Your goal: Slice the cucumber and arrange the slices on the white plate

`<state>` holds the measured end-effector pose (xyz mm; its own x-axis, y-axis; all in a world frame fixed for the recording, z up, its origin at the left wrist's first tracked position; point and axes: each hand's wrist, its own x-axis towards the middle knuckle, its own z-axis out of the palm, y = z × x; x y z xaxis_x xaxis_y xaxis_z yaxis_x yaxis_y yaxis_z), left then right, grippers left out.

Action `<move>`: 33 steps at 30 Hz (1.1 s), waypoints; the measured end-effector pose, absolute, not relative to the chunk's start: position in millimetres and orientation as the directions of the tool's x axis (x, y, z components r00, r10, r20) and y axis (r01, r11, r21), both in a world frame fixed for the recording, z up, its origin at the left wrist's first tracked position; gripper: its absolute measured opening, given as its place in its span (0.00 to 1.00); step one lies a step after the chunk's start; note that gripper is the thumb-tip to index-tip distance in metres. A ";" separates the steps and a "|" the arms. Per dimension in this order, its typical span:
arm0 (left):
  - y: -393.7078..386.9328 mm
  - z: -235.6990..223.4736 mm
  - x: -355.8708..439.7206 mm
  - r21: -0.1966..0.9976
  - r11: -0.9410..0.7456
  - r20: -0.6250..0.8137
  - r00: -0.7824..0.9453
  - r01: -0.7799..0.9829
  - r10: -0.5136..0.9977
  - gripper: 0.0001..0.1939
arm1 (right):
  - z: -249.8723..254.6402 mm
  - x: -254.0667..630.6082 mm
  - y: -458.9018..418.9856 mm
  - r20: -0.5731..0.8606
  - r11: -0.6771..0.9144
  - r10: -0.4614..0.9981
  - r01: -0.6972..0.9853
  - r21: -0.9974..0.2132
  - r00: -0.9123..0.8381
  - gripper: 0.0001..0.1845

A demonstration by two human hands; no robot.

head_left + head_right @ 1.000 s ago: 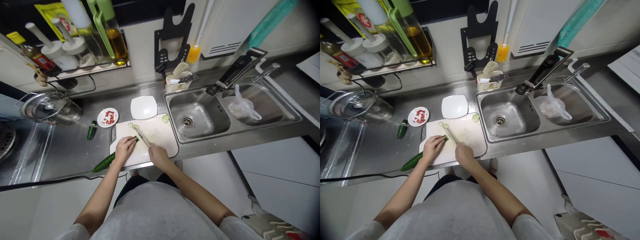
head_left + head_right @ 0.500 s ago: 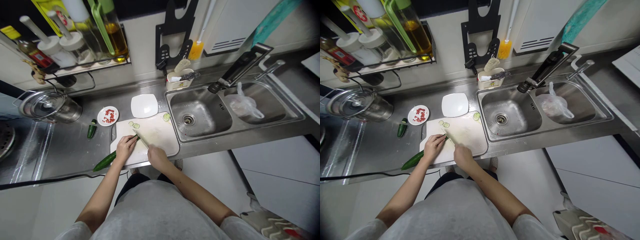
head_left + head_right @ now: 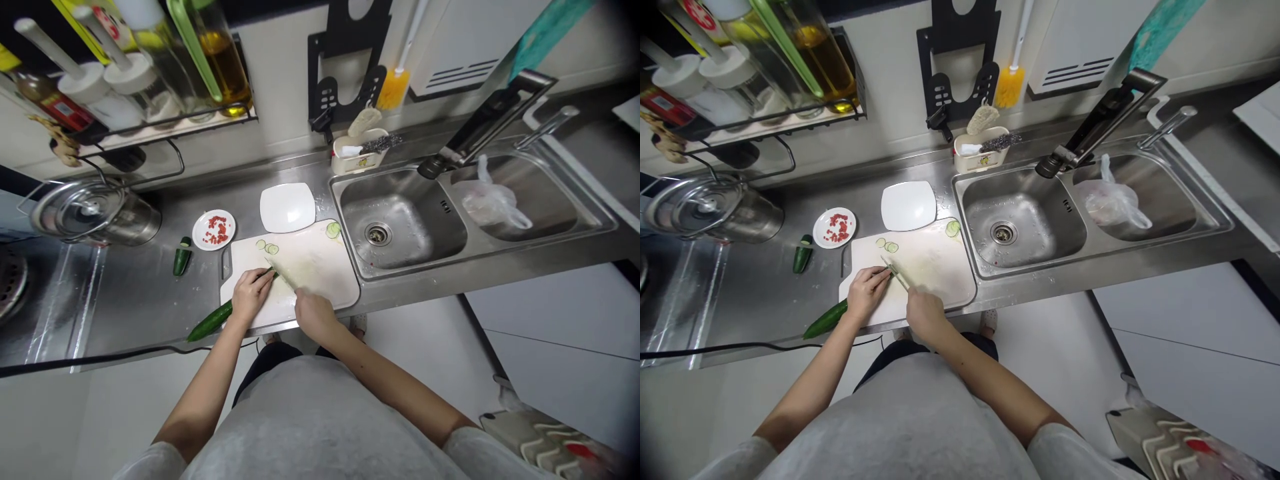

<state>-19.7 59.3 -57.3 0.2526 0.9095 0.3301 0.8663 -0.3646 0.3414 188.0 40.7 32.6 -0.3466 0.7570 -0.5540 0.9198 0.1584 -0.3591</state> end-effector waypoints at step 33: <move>61.7 -54.4 -18.7 0.351 -0.379 0.290 0.286 0.856 0.913 0.11 | 33.3 178.8 59.0 -0.551 0.169 0.724 0.880 -0.443 -0.416 0.14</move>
<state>-18.7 61.7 -54.4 0.2859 0.9134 0.2897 0.8560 -0.3793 0.3513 178.8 59.0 33.3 -0.4159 0.7236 -0.5508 0.8804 0.1686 -0.4433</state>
